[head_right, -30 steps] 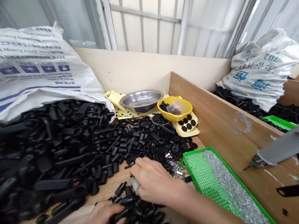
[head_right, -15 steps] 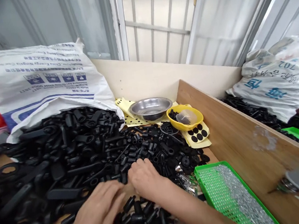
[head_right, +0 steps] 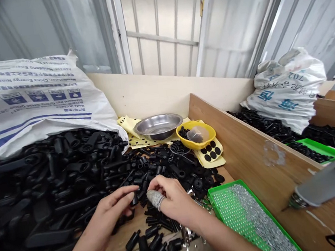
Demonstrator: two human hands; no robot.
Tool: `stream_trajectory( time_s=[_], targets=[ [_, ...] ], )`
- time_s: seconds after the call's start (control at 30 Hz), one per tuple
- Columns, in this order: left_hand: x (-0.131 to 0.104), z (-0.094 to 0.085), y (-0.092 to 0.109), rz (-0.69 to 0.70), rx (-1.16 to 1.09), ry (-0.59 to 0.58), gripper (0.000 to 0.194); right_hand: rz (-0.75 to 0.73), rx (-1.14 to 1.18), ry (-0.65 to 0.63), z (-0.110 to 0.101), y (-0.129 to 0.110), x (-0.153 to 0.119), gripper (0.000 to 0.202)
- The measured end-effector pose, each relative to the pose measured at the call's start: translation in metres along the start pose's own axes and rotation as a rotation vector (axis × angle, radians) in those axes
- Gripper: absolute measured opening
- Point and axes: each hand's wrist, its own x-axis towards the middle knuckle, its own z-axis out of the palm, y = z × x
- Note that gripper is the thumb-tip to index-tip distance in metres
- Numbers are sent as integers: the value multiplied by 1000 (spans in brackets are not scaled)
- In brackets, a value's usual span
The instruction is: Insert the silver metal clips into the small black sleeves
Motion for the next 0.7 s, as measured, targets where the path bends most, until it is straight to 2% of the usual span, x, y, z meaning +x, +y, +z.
stream_trajectory(
  time_s=[0.03,0.13,0.2,0.33,0.43,0.6,0.7],
  targets=[
    [-5,2,2,-63,-176,0,26,-2,99,24,0,-4,-2,4],
    [-22,13,8,-361,-984,45,13,-38,203,58,1,-16,-9,6],
    [-30,19,13,-479,-1254,86,17,-78,190,78,1,-20,-13,11],
    [-40,27,23,-566,-1367,121,17,-157,196,125,5,-18,-20,14],
    [-44,31,26,-566,-1418,78,12,-189,221,132,7,-14,-22,13],
    [-48,32,31,-567,-1441,-12,29,-210,194,136,6,-15,-25,14],
    [-50,26,35,-541,-1378,-47,36,-221,58,90,1,-18,-29,14]
  ],
)
